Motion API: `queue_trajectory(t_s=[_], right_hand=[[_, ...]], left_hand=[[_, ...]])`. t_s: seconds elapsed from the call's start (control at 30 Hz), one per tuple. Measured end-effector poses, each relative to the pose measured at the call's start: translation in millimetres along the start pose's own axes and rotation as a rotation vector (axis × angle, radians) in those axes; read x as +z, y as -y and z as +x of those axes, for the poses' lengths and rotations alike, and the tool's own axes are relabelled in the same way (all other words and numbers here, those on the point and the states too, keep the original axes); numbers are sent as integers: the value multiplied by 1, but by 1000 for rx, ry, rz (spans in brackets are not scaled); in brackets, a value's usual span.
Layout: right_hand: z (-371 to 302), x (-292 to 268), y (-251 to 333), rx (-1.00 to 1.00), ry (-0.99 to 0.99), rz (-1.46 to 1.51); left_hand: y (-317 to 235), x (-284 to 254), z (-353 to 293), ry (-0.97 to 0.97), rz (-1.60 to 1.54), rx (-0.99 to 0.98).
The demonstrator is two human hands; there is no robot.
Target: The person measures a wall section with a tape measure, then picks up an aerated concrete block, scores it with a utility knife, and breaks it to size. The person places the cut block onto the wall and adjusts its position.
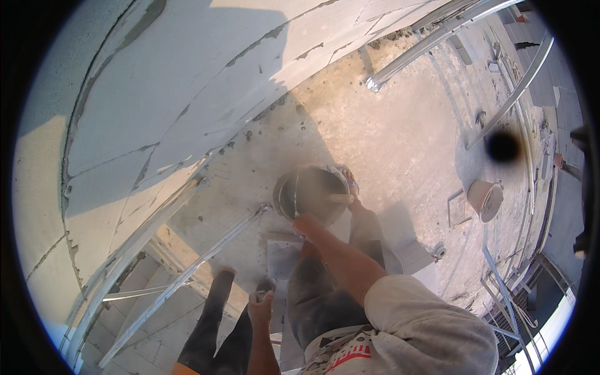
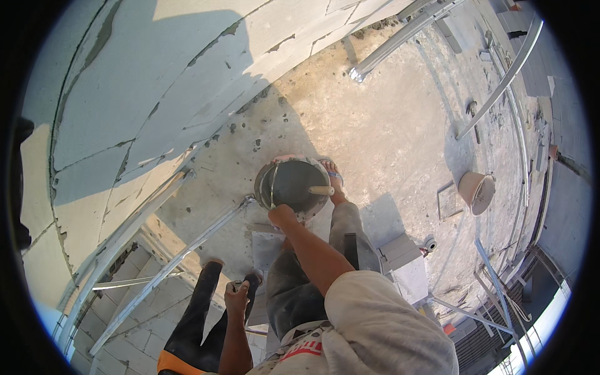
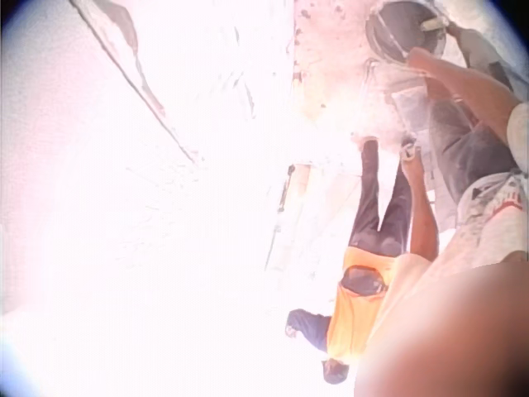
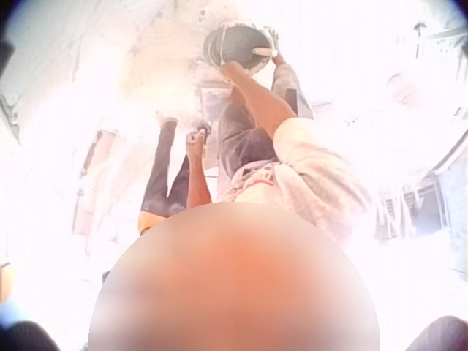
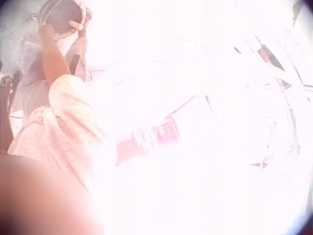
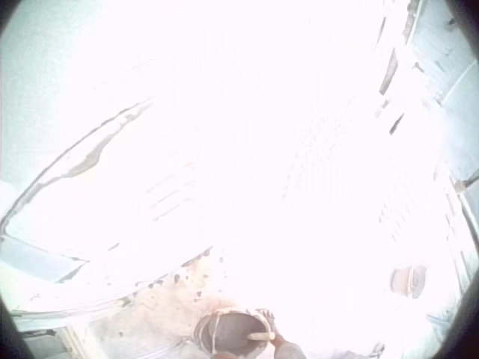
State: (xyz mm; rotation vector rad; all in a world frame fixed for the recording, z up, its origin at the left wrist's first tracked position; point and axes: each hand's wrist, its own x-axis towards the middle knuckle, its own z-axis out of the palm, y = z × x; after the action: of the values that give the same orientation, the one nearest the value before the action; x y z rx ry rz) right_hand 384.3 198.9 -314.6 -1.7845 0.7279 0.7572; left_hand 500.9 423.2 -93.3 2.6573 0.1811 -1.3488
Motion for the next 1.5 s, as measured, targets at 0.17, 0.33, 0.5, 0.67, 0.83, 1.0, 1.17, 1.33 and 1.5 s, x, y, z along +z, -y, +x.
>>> queue_trajectory(t_s=[0.17, 0.33, 0.5, 0.67, 0.83, 1.0, 1.17, 1.33, 1.5], right_hand=[[-52, -83, -38, 210, -115, 275], [-138, -126, -78, 169, -200, 525], [-170, -131, -145, 141, -270, 96], [-153, -133, -198, 455, -445, 814], [-133, -139, -304, 543, -503, 925], [-132, -153, -403, 276, -338, 83], [-196, -239, -223, 479, -489, 638], [-327, -317, 45, -257, -173, 760], [-358, -332, 166, -456, -159, 236]], left_hand=[[-90, 12, -44, -37, -142, 324], [-139, 16, -80, 54, 47, 368], [-185, 19, -115, 103, 211, 417], [-237, 11, -167, 91, 289, 540], [-264, -12, -194, 97, 496, 501], [-269, -16, -202, 226, 438, 493], [-295, -6, -232, 251, 515, 559], [-324, -31, -258, 275, 430, 757], [-325, -83, -253, 261, 381, 873]])
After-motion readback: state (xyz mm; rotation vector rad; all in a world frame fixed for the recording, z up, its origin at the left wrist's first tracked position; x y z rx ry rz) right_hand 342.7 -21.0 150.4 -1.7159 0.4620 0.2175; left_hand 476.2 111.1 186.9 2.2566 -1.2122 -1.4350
